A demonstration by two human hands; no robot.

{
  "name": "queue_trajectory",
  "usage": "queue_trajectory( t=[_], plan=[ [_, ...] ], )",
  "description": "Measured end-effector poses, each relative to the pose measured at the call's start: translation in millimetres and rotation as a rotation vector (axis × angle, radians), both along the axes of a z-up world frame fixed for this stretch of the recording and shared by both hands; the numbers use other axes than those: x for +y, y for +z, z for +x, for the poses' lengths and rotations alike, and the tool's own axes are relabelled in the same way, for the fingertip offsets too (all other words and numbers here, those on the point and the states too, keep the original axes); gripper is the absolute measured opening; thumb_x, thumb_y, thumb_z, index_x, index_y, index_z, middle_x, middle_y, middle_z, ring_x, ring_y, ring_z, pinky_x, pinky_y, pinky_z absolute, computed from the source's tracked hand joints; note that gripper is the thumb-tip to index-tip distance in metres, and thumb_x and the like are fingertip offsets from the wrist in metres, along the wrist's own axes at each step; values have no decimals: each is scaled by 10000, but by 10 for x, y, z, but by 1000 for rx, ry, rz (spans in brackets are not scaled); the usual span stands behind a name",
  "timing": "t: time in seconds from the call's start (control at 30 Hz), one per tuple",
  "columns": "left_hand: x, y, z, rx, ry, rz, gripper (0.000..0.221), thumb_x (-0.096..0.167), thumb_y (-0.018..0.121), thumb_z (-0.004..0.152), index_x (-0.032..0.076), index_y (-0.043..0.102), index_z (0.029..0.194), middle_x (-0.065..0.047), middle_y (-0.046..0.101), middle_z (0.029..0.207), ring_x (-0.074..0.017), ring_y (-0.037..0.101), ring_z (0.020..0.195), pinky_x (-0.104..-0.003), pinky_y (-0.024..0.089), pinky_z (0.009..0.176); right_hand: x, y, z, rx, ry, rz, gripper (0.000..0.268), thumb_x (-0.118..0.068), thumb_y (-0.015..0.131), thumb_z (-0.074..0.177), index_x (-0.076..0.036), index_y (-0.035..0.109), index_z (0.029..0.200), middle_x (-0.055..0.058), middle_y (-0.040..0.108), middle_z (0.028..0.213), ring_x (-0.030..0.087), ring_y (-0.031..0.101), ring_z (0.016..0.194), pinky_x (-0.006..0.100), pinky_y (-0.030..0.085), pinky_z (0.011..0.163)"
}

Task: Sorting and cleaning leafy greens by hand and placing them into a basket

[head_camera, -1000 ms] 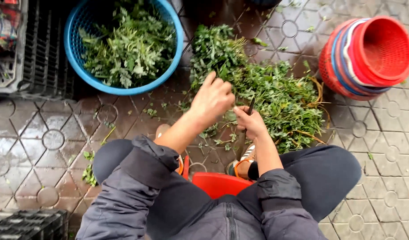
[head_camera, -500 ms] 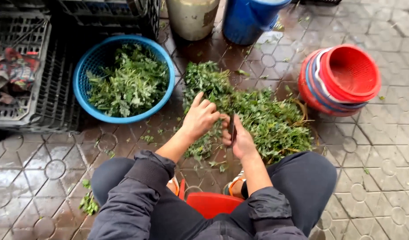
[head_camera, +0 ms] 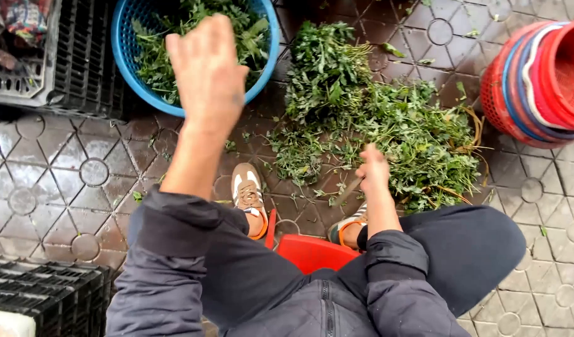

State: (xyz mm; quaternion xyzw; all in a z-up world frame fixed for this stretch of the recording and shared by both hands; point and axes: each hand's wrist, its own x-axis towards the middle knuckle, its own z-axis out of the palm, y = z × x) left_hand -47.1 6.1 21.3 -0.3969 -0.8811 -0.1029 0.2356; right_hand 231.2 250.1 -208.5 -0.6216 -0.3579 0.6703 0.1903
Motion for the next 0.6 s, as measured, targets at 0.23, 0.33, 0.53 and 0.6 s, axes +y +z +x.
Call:
queue_trajectory(
  t=[0.23,0.33,0.53,0.6],
  plan=[
    [-224,233,118,-377,-35,-161,695,429,854,852,32,530,1321,-189,651,1217,-392,653,1005,-561,458,884,-1124,-945,-420,-434,1464,719,607,-360,729,881,-234,461,1410,70,495,1409,359,642,1128,507,532,823],
    [-194,105,198,-504,-186,-192,683,445,841,816,75,574,1325,-144,672,1155,-388,700,930,-530,460,882,-1165,-1437,-560,-574,1694,703,775,-398,694,899,-415,286,1556,34,399,1461,381,640,1126,595,552,803],
    [-67,-70,210,-627,-234,-222,742,405,817,854,76,519,1449,-132,647,1121,-388,705,916,-493,456,830,-486,-457,-657,-279,1389,264,361,-240,720,852,-177,701,1207,15,668,932,182,580,753,315,466,630],
    [15,-45,253,-647,-247,-238,735,423,799,871,71,516,1450,-138,644,1116,-385,699,894,-482,446,806,-190,42,-548,-98,1176,-87,401,-61,700,902,-9,642,1295,37,565,899,72,414,526,184,345,416]
  ],
)
